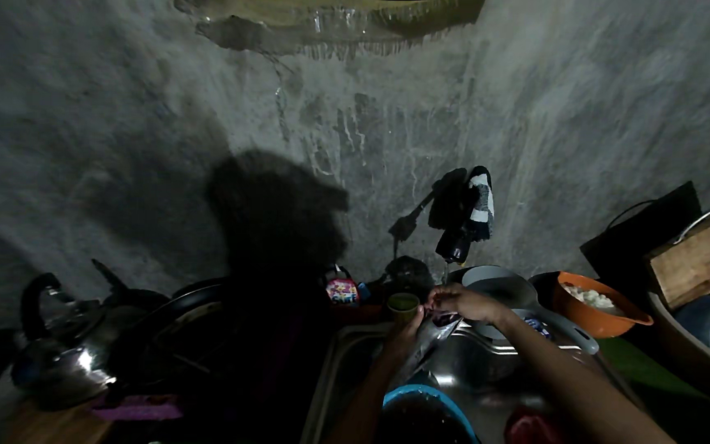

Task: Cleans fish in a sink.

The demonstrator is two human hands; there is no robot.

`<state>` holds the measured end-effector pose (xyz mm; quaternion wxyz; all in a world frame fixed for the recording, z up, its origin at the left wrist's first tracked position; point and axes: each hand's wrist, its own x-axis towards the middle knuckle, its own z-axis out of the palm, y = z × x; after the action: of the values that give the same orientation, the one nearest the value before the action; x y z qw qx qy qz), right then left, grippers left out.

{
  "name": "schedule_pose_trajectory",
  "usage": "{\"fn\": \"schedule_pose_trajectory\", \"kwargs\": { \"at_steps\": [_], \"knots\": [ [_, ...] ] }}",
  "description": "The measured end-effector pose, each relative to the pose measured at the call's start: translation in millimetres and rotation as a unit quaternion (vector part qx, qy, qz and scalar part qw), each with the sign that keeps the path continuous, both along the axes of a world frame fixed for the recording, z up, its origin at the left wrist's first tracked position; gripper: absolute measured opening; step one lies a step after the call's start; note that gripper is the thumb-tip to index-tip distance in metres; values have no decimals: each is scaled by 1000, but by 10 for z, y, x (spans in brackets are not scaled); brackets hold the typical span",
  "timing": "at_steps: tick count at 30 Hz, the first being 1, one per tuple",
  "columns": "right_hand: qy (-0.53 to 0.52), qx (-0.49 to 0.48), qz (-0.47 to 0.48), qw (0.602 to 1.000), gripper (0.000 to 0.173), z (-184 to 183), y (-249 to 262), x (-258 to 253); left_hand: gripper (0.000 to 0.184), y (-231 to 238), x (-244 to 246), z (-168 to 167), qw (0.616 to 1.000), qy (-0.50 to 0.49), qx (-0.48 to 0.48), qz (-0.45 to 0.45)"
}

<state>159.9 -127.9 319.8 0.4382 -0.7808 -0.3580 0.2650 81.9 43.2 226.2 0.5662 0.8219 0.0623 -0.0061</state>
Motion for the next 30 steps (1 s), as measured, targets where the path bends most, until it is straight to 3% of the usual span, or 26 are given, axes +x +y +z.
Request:
{"fn": "schedule_pose_trajectory", "kwargs": {
  "at_steps": [5,9,12,16,19,22,27,30],
  "knots": [
    [-38,98,-83,991,16,24,-210,-119,40,11,-31,-18,980,-8,-198,0],
    [-77,122,-199,969,16,-235,-515,-263,36,70,19,-187,971,1,-240,-13],
    [-60,-2,-277,959,21,-680,-666,-354,34,69,35,-276,962,20,-271,-33],
    [-25,-205,-280,937,36,-1295,-695,-536,27,-13,-16,-205,947,41,-318,-21],
    [-11,-267,-309,913,37,-1420,-647,-653,28,-79,34,-210,935,52,-350,9],
    [-31,-197,-332,922,35,-1314,-573,-697,34,-139,30,-171,931,58,-359,24],
    [-39,62,-342,937,40,-862,-317,-615,39,-213,41,-164,922,37,-385,13],
    [-15,108,-339,934,49,-663,-154,-546,43,-248,55,-158,910,47,-411,-6]
  ]
}}
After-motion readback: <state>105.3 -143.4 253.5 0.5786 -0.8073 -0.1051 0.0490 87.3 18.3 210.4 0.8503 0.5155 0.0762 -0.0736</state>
